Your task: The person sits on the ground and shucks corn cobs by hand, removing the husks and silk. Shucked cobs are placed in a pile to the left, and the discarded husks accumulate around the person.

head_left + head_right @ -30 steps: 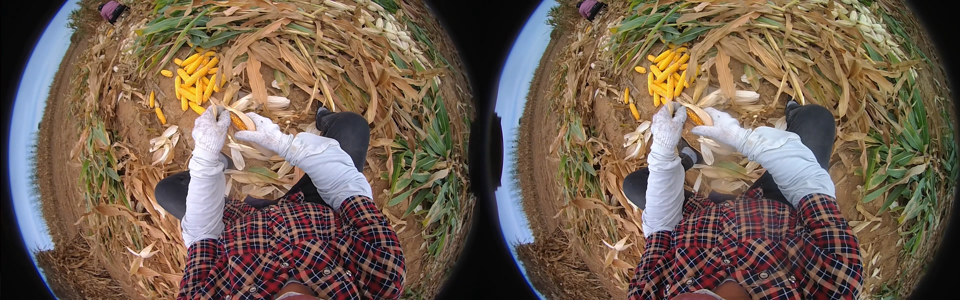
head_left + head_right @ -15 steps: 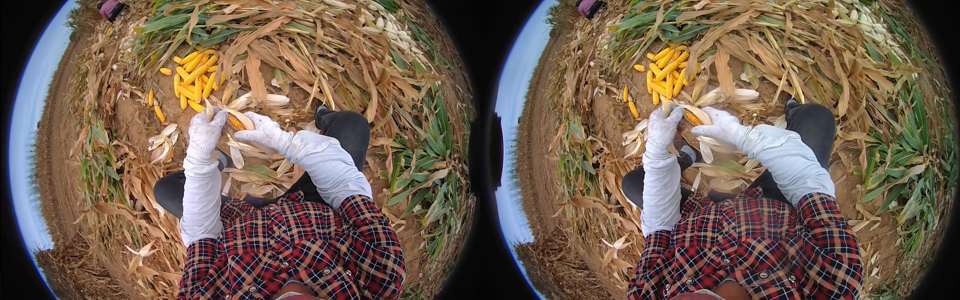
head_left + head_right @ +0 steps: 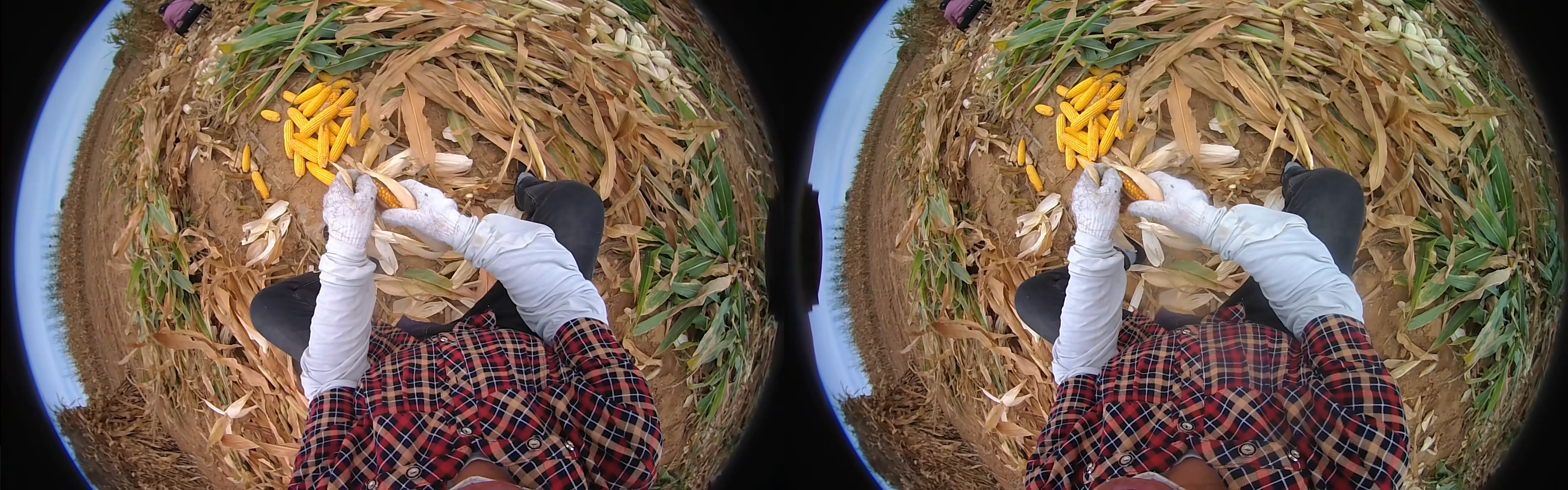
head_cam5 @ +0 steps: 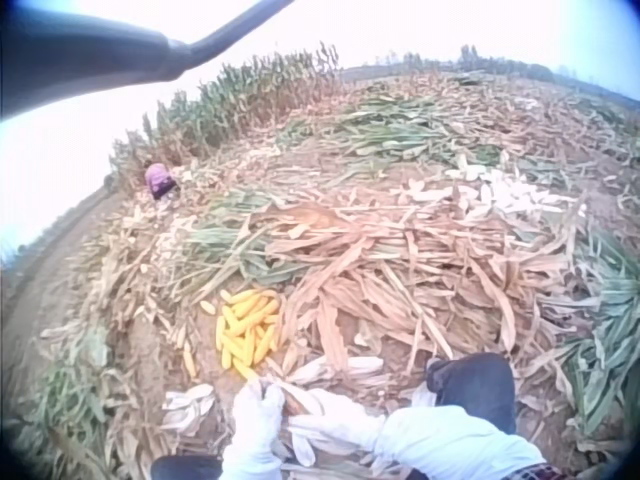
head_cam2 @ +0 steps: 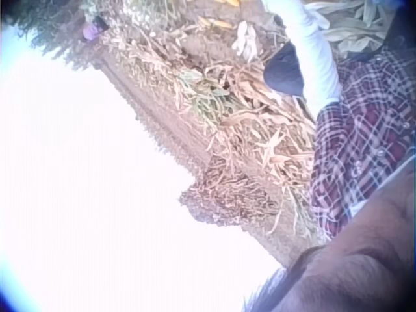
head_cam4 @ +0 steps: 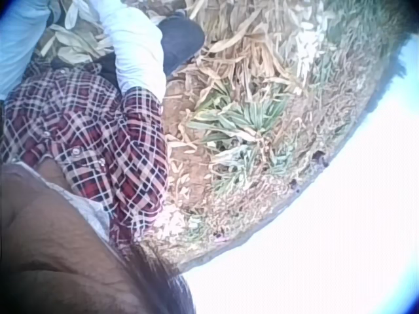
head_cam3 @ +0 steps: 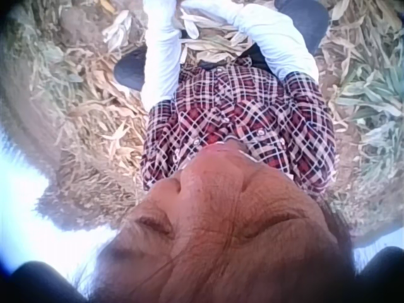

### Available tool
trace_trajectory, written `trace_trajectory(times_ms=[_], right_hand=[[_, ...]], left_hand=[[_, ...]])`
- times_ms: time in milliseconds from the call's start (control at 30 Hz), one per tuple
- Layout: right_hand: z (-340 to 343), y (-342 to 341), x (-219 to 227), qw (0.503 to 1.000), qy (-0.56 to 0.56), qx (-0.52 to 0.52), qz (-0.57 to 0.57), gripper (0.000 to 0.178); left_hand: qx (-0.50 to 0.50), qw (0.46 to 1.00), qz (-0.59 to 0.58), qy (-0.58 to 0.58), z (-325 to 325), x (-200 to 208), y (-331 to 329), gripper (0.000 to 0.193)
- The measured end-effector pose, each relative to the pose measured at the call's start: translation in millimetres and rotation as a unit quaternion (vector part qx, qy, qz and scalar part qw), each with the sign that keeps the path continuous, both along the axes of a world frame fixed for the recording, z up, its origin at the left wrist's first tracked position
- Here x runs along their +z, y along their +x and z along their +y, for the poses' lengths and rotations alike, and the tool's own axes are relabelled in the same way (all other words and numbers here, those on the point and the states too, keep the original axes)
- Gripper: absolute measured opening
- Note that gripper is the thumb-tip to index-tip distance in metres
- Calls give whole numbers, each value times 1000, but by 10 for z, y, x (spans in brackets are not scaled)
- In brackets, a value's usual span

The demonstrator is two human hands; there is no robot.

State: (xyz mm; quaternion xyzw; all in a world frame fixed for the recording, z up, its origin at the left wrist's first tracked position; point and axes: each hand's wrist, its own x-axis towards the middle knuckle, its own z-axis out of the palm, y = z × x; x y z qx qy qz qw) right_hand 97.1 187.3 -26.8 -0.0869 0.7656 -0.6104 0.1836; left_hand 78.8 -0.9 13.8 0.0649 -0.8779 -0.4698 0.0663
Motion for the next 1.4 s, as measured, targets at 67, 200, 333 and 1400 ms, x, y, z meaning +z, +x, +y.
trace_trajectory(times_ms=[67,200,333,1400], right_hand=[[-5,-8,-26,1000,-2,-10,0,79],[-19,-80,-186,997,-59,-41,-36,75],[-34,-85,-284,962,-240,-50,-119,69],[83,-173,-259,876,-423,-49,-227,58]], left_hand=[[19,994,-32,103,30,-17,1,20],[58,939,-74,331,126,14,37,19],[-6,865,-66,497,161,24,139,23],[14,955,-137,263,-74,-100,391,22]])
